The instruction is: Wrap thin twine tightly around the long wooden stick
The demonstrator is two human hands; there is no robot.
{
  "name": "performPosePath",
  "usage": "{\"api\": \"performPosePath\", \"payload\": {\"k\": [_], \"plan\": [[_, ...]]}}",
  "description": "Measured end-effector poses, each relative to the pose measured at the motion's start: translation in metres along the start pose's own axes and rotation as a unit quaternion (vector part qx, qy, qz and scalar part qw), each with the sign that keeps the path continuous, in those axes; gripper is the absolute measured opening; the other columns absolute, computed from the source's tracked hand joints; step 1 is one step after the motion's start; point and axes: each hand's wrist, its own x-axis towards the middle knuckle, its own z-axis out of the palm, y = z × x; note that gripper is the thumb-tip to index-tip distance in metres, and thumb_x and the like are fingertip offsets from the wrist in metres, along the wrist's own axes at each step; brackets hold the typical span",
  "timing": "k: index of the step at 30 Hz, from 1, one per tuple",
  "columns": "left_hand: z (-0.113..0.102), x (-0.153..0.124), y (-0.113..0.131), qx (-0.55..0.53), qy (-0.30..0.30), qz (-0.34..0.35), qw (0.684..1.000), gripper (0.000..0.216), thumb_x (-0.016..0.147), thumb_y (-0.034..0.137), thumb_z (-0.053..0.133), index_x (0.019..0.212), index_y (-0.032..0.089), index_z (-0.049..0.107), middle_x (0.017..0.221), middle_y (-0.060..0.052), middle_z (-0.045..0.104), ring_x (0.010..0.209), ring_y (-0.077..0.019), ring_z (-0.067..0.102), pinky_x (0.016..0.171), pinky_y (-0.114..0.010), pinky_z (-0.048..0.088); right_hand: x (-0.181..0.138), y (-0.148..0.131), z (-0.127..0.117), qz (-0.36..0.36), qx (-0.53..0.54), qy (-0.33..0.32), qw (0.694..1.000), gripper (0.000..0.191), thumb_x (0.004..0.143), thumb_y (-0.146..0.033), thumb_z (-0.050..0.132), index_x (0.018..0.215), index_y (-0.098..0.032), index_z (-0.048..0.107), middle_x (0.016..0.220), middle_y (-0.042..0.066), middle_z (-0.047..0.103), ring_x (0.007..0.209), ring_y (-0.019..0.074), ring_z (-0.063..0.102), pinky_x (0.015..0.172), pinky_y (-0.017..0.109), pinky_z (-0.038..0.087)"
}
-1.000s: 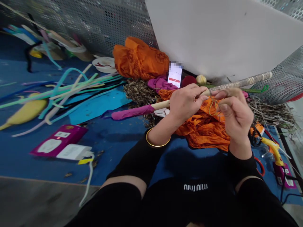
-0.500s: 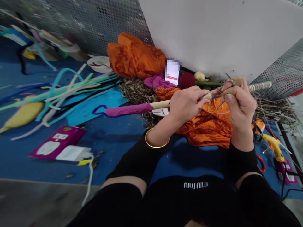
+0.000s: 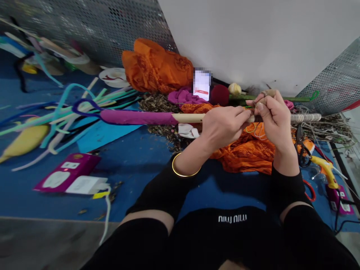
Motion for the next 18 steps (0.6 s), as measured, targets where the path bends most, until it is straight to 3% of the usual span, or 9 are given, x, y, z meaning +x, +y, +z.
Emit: {"api": "performPosePath", "payload": {"k": [4, 8, 12, 15, 18], "plan": [[0.003, 0.000, -0.002, 0.026, 0.021, 0.015, 0.999, 0.035, 0.106, 0.028, 0.044, 0.125, 0.020, 0.073, 0.095, -0.007, 0.078, 0.078, -0.0198, 0.069, 0.063, -0.033, 0.040, 0.000, 0.001, 0.000, 0.003, -0.010, 0.000, 1.000, 0.031, 0.104, -0.043, 0.056, 0.080, -0.024, 0.061, 0.094, 0.003, 0.063, 0.099, 0.0192, 0.067, 0.099, 0.047, 0.062], [0.005, 0.001, -0.003, 0.043, 0.028, 0.042, 0.998, 0.036, 0.109, 0.028, 0.042, 0.118, 0.023, 0.077, 0.099, -0.006, 0.079, 0.074, -0.0177, 0.067, 0.059, -0.032, 0.035, 0.000, 0.003, 0.003, 0.014, 0.000, 0.003, 1.000, 0.032, 0.103, -0.045, 0.059, 0.077, -0.024, 0.060, 0.095, 0.004, 0.062, 0.100, 0.0193, 0.067, 0.098, 0.043, 0.062], [0.001, 0.001, -0.006, 0.043, 0.024, 0.024, 0.998, 0.034, 0.107, 0.030, 0.046, 0.117, 0.022, 0.077, 0.098, -0.007, 0.079, 0.074, -0.0181, 0.067, 0.060, -0.032, 0.036, 0.001, 0.003, -0.001, 0.048, 0.089, 0.015, 0.995, 0.033, 0.099, -0.048, 0.064, 0.077, -0.023, 0.061, 0.096, 0.004, 0.063, 0.093, 0.0164, 0.069, 0.095, 0.040, 0.063], [-0.006, 0.001, -0.013, 0.013, 0.015, -0.031, 0.999, 0.031, 0.104, 0.030, 0.050, 0.120, 0.023, 0.076, 0.100, -0.007, 0.078, 0.078, -0.0193, 0.068, 0.062, -0.032, 0.039, 0.002, 0.000, -0.020, 0.090, 0.197, 0.070, 0.974, 0.029, 0.095, -0.042, 0.068, 0.075, -0.022, 0.063, 0.093, 0.003, 0.065, 0.066, 0.0100, 0.066, 0.071, 0.032, 0.063], [-0.014, 0.000, -0.024, -0.008, 0.009, -0.080, 0.997, 0.031, 0.100, 0.028, 0.055, 0.121, 0.026, 0.076, 0.106, -0.007, 0.077, 0.085, -0.0208, 0.069, 0.066, -0.032, 0.043, 0.004, 0.000, -0.051, 0.114, 0.229, 0.165, 0.953, 0.023, 0.082, -0.035, 0.078, 0.069, -0.021, 0.066, 0.084, 0.004, 0.069, 0.043, 0.0053, 0.050, 0.038, 0.026, 0.039]]}}
